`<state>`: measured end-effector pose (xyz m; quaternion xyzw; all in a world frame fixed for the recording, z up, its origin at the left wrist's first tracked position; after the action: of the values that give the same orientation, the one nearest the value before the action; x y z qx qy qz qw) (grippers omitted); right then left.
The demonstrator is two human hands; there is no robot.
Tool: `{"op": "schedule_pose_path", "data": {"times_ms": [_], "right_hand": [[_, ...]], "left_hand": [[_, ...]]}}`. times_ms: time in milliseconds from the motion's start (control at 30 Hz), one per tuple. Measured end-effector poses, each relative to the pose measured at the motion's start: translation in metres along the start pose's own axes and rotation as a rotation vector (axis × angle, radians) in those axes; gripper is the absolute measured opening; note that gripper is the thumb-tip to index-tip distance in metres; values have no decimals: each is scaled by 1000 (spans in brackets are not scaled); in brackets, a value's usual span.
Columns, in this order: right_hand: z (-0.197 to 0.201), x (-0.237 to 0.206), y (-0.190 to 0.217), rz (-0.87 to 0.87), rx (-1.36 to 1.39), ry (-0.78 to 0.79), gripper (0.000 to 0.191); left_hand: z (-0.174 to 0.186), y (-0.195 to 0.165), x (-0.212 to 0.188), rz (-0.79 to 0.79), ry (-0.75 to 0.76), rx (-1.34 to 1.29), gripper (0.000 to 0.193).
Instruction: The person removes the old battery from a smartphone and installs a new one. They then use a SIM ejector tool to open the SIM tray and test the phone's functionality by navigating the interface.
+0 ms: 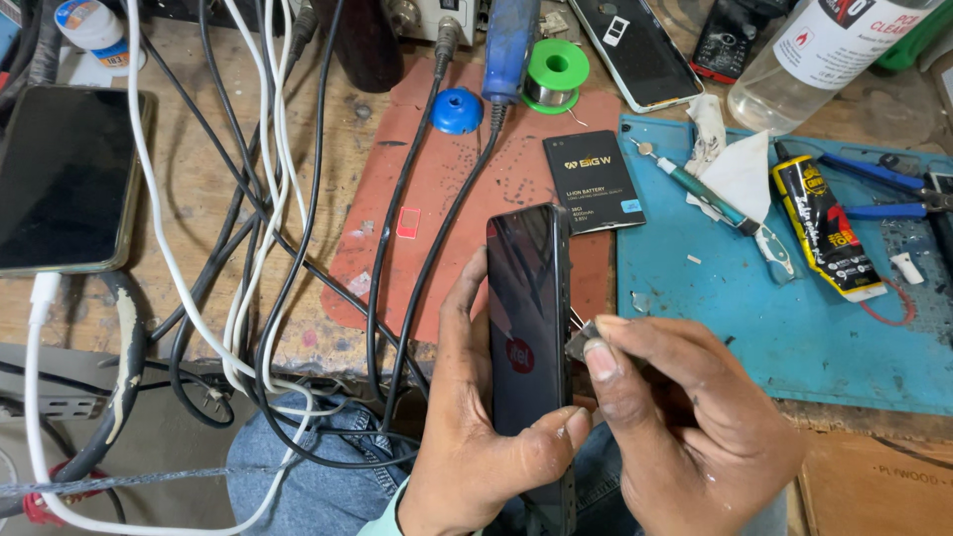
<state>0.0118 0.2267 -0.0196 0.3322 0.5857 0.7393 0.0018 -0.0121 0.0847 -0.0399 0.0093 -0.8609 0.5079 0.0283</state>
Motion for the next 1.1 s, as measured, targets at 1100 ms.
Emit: {"op": "schedule_pose_path", "data": {"times_ms": [1100], "right_hand": [[2, 4, 11, 19, -46, 34, 23]], "left_hand": [[2, 8, -3, 72, -12, -117, 115]]}}
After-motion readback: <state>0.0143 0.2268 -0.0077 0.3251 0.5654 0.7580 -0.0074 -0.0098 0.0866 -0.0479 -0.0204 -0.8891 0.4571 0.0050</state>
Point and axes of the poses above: each hand's wrist, its own x-axis towards the middle knuckle, its own z-axis out of the back of the hand, y = z × x, the point moved 6 cm from there along x, towards the middle knuckle, and after that the axes turned 7 degrees about -y, right-handed, at the moved point
